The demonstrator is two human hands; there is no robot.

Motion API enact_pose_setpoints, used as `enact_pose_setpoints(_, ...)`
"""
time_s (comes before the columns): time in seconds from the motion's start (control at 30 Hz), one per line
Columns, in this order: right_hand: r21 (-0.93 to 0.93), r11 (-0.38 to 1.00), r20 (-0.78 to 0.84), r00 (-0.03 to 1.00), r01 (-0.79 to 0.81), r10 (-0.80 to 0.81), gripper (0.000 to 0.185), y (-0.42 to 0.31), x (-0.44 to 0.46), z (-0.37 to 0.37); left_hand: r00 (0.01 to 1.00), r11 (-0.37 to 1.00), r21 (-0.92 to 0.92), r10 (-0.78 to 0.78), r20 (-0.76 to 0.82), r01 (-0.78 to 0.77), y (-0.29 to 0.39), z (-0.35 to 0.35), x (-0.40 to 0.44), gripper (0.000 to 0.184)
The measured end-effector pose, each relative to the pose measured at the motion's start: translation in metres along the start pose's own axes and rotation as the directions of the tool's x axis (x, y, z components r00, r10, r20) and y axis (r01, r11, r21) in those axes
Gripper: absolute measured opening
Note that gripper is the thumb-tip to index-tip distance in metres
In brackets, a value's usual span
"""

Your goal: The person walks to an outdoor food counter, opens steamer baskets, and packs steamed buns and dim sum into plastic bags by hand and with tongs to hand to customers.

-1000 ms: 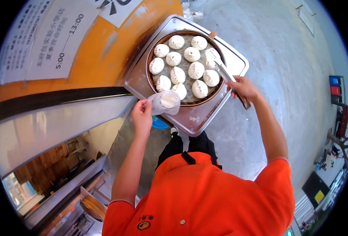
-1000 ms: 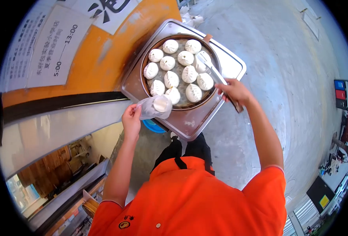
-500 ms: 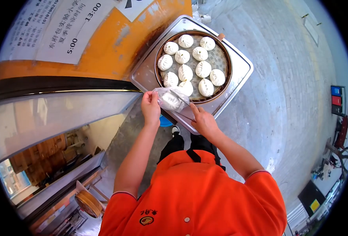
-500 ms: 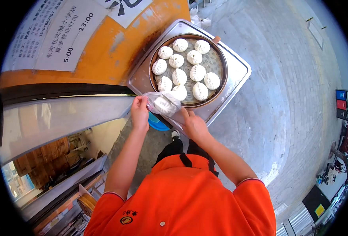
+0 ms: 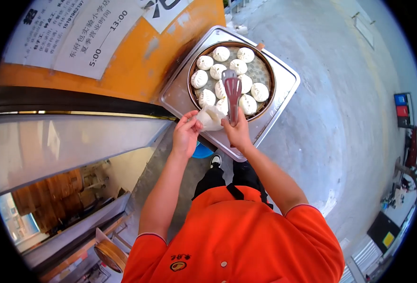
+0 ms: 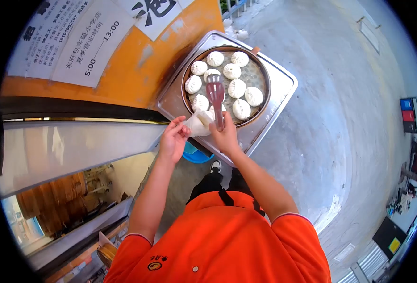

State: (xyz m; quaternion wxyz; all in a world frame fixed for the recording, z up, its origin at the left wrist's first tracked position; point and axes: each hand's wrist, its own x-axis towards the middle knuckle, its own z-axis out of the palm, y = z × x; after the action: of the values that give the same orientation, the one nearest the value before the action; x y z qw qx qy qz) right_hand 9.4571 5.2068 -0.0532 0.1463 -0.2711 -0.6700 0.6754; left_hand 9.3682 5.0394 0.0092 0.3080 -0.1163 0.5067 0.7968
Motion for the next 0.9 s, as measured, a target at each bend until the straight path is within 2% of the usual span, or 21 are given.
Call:
enact_pose_setpoints(0.03, 0.014, 0.998, -0.014, 0.998, 0.066, -0.066, 0.031, -0.005, -0.013, -0.003, 0.994, 0.994, 0.004, -0.111, 0.019, 0.111, 0.000, 0.003, -0.005, 0.023)
enact_pose_setpoints(0.07, -0.094, 0.967, -0.005, 0.971, 0.238, -0.239, 0.031, -0.019, -0.027, -0.010, 0.974, 0.975, 0.017, -0.222, 0.046, 0.221, 0.002, 0.009, -0.008, 0.025)
enact_pose_setpoints(0.13, -0.180, 0.947, 0.006, 0.963, 0.265, -0.268, 0.034, -0.038, -0.064, -0.018, 0.936, 0.903, 0.311, -0.341, 0.092, 0.298, -0.005, 0.032, -0.021, 0.026)
enact_pose_setpoints(0.2, -0.250, 0.935, 0.089, 0.968, 0.250, -0.235, 0.041, -0.052, -0.111, -0.035, 0.909, 0.919, 0.385, -0.229, 0.349, 0.084, -0.033, 0.039, -0.043, 0.022)
enact_pose_setpoints(0.23, -0.306, 0.917, 0.057, 0.967, 0.255, -0.250, 0.044, -0.066, -0.139, -0.042, 0.926, 0.842, 0.537, -0.166, 0.340, -0.046, -0.056, 0.040, -0.046, 0.021)
enact_pose_setpoints(0.27, -0.375, 0.894, 0.007, 0.965, 0.245, -0.262, 0.047, -0.078, -0.171, -0.048, 0.910, 0.854, 0.510, -0.125, 0.394, -0.104, -0.073, 0.049, -0.062, 0.023)
enact_pose_setpoints(0.3, -0.414, 0.898, -0.102, 0.973, 0.146, -0.205, 0.047, -0.084, -0.208, -0.055, 0.860, 0.764, 0.595, -0.108, 0.499, -0.250, -0.086, 0.059, -0.080, 0.023)
enact_pose_setpoints(0.33, -0.437, 0.898, -0.198, 0.968, 0.052, -0.152, 0.046, -0.085, -0.240, -0.063, 0.790, 0.670, 0.634, -0.115, 0.602, -0.385, -0.092, 0.076, -0.100, 0.021)
enact_pose_setpoints(0.4, -0.413, 0.910, -0.436, 0.884, -0.031, -0.168, 0.050, -0.081, -0.310, -0.071, 0.601, 0.603, 0.534, -0.111, 0.791, -0.592, -0.131, 0.087, -0.124, 0.016)
enact_pose_setpoints(0.43, -0.359, 0.930, -0.522, 0.843, -0.081, -0.128, 0.051, -0.078, -0.342, -0.081, 0.436, 0.423, 0.449, -0.134, 0.890, -0.787, -0.108, 0.126, -0.171, 0.016)
enact_pose_setpoints(0.47, -0.291, 0.951, -0.584, 0.807, -0.107, -0.089, 0.052, -0.076, -0.373, -0.091, 0.427, 0.511, 0.441, -0.153, 0.891, -0.738, -0.144, 0.126, -0.172, 0.011)
enact_pose_setpoints(0.5, -0.294, 0.946, -0.681, 0.724, -0.139, -0.106, 0.052, -0.072, -0.408, -0.102, 0.351, 0.550, 0.494, -0.349, 0.869, -0.674, -0.138, 0.161, -0.215, 0.012)
enact_pose_setpoints(0.53, -0.207, 0.964, -0.751, 0.658, -0.169, -0.046, 0.050, -0.066, -0.438, -0.109, 0.282, 0.728, 0.563, -0.488, 0.826, -0.391, -0.154, 0.178, -0.237, 0.014)
enact_pose_setpoints(0.6, -0.114, 0.977, -0.860, 0.511, -0.182, -0.005, 0.048, -0.045, -0.513, -0.122, 0.169, 0.649, 0.761, -0.748, 0.642, -0.017, -0.185, 0.225, -0.312, 0.014)
enact_pose_setpoints(0.63, -0.015, 0.979, -0.922, 0.381, -0.202, 0.064, 0.047, -0.022, -0.547, -0.124, 0.109, 0.636, 0.770, -0.763, 0.638, -0.051, -0.209, 0.241, -0.333, 0.014)
enact_pose_setpoints(0.67, 0.080, 0.976, -0.959, 0.253, -0.200, 0.130, 0.046, -0.006, -0.585, -0.126, -0.021, 0.562, 0.731, -0.798, 0.602, -0.387, -0.237, 0.260, -0.356, 0.015)
enact_pose_setpoints(0.7, 0.157, 0.953, -0.970, 0.139, -0.258, 0.198, 0.046, 0.002, -0.627, -0.123, -0.121, 0.467, 0.576, -0.836, 0.536, -0.671, -0.266, 0.270, -0.385, 0.016)
enact_pose_setpoints(0.73, 0.242, 0.921, -0.964, 0.035, -0.304, 0.265, 0.047, 0.010, -0.673, -0.112, -0.147, 0.468, 0.555, -0.839, 0.524, -0.688, -0.292, 0.270, -0.424, 0.016)
enact_pose_setpoints(0.77, 0.322, 0.903, -0.946, -0.056, -0.285, 0.320, 0.047, 0.025, -0.708, -0.109, -0.241, 0.423, 0.169, -0.752, 0.614, -0.890, -0.320, 0.281, -0.461, 0.021)
enact_pose_setpoints(0.8, 0.398, 0.877, -0.917, -0.144, -0.268, 0.372, 0.048, 0.044, -0.744, -0.112, -0.380, 0.295, -0.241, -0.661, 0.647, -0.924, -0.355, 0.294, -0.501, 0.026)
enact_pose_setpoints(0.9, 0.466, 0.866, -0.856, -0.340, -0.181, 0.390, 0.051, 0.091, -0.836, -0.099, -0.576, 0.255, -0.541, -0.574, 0.582, -0.801, -0.458, 0.310, -0.605, 0.038)
